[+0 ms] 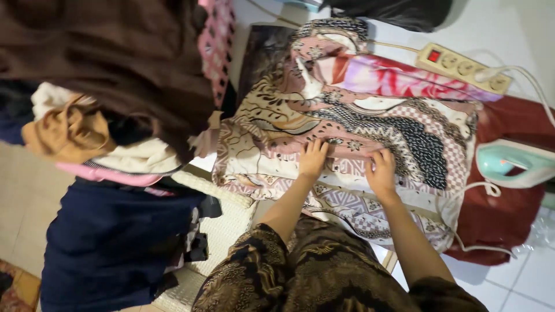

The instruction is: The person irons a patterned fabric on a table using a handheld iron. They repeatedly smooth the fabric with their hands, reposition sections, and move the iron across different areas to remove wrinkles. The person also adjusts the fabric's edges and folds during the process.

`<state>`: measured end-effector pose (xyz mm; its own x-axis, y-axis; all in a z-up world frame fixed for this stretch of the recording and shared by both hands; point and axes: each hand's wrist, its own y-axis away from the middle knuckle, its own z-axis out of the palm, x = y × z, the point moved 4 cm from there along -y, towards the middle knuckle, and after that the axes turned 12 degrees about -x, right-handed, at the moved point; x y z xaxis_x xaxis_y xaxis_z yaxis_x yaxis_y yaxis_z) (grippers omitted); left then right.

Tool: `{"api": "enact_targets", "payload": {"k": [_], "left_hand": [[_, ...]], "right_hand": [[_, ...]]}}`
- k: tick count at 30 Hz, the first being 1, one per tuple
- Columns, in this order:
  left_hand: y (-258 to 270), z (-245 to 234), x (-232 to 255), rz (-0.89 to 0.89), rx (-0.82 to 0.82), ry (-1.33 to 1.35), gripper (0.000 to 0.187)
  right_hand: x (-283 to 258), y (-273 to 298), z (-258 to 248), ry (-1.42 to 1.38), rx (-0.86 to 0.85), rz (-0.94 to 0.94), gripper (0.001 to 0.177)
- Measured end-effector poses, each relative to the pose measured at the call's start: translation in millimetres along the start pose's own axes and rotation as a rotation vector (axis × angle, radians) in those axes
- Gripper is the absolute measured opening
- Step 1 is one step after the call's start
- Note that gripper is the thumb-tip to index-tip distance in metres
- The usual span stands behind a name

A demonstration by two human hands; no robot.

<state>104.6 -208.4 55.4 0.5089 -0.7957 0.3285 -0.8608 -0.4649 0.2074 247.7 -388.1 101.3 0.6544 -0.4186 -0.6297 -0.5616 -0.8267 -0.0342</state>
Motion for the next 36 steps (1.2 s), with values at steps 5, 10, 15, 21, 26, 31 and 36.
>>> {"api": "enact_targets", "payload": {"k": [5,10,15,21,26,31,36], "left_hand": [[11.2,-5.1,-24.1,-0.18,0.002,-0.07,0.035],[22.6,-27.0,-48.3,-0.195,-0.043,-0.054,0.031],[26.6,-33.8,-69.4,-0.216,0.023,-0.136,0.041],[34.8,-38.5,-72.4,-0.167,0.034,-0.073,0.034],[36.6,-23.1,-82.8,-0.179,0.038,-0.031,0.037],[27.2,-22.7,-90.7,-0.259,-0.102,0.01,0.027],[17.7,-17.3,-85.6,-0.441,-0.357,-0.054,0.019]], "right_hand": [[-9.6,5.9,-1.7,0.034,-0.106,-0.077,0.023],[6.8,23.0,14.5,0.161,-0.217,-0.029,0.029],[17.3,37.1,11.9,0.285,-0.157,0.111,0.035],[34.6,51.2,-1.1,0.275,-0.014,0.162,0.025],[44.3,53.3,-6.7,0.337,-0.043,0.222,0.042],[68.8,59.4,-13.9,0.312,-0.016,0.335,0.032],[72.9,65.3,-33.0,0.348,0.057,0.263,0.032]]}}
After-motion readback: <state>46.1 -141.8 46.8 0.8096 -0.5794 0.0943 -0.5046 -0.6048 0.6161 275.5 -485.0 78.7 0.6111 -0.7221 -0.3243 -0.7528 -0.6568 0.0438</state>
